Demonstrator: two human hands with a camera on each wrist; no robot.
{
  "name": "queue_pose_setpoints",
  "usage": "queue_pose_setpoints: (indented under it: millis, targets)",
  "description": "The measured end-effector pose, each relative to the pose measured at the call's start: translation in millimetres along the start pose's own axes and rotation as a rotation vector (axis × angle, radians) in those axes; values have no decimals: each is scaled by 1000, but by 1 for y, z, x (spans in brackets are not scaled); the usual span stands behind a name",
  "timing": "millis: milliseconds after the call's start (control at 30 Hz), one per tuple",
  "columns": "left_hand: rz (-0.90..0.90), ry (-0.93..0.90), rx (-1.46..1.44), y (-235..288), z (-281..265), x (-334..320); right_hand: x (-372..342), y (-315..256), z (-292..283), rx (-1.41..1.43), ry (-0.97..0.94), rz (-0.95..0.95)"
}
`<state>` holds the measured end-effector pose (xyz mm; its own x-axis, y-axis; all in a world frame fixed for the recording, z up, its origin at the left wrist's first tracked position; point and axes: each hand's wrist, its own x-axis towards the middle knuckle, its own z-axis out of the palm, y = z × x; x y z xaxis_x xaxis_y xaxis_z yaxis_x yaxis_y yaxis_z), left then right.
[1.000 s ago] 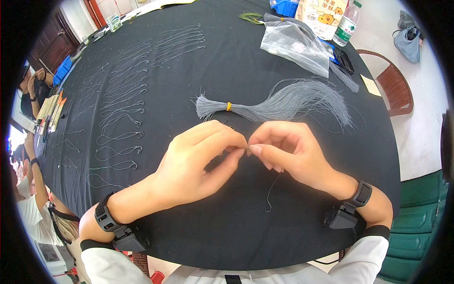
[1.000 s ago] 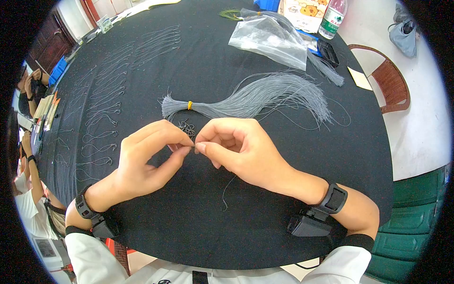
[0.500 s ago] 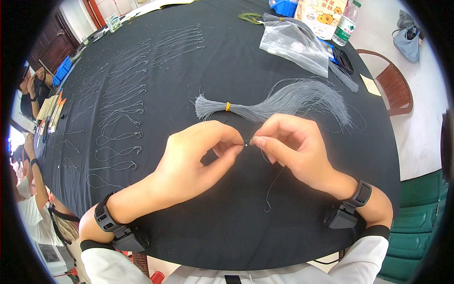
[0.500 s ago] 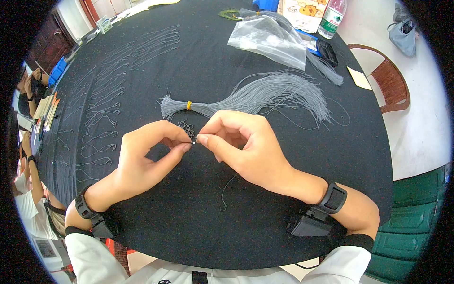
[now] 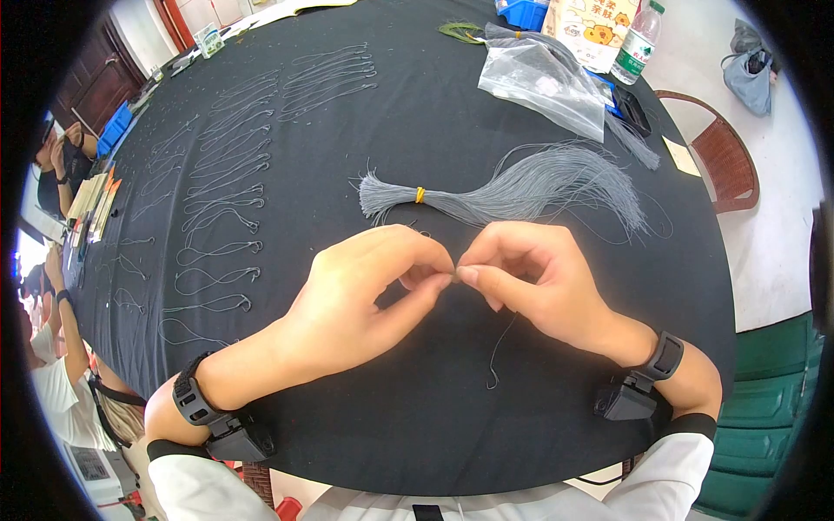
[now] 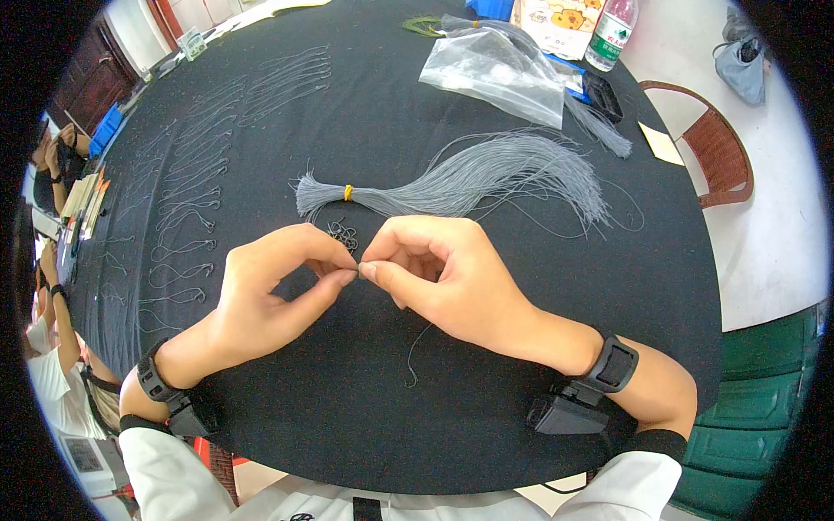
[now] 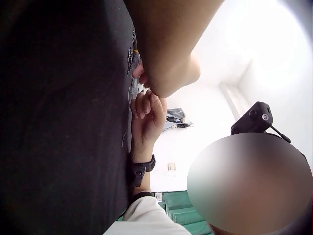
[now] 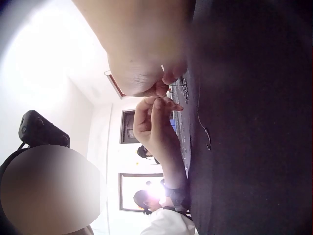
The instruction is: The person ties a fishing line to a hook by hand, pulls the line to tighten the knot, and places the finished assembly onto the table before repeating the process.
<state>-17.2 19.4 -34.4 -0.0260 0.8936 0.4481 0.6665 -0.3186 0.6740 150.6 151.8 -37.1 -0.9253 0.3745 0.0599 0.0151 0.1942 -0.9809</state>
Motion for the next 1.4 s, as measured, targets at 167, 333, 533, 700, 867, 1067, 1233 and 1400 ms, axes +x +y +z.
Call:
queue_pose_setpoints:
  millis: [167, 333, 533, 700, 867, 1067, 1233, 1400]
  targets:
    - [45, 3, 37, -1, 0, 0, -1, 0, 0, 3, -8, 10]
    - [144, 21, 119, -4, -1, 2, 0, -1, 1, -4, -4, -2]
    - [121, 14, 91, -2, 0, 2, 0, 1, 2, 22, 9, -10]
    - [105, 7, 62, -3, 0, 1, 0, 0, 0, -4, -10, 14]
    - [54, 34, 9, -4, 2, 0, 2, 5, 6, -1, 62, -48]
    - [-53, 3, -62, -3, 1, 0, 2, 5, 5, -93, 80, -40]
    - [-125, 60, -132, -6, 4, -2, 6, -4, 11, -303, 253, -205]
    - [-317, 60, -234, -3, 2, -1, -15, -43, 0, -978, 237, -365]
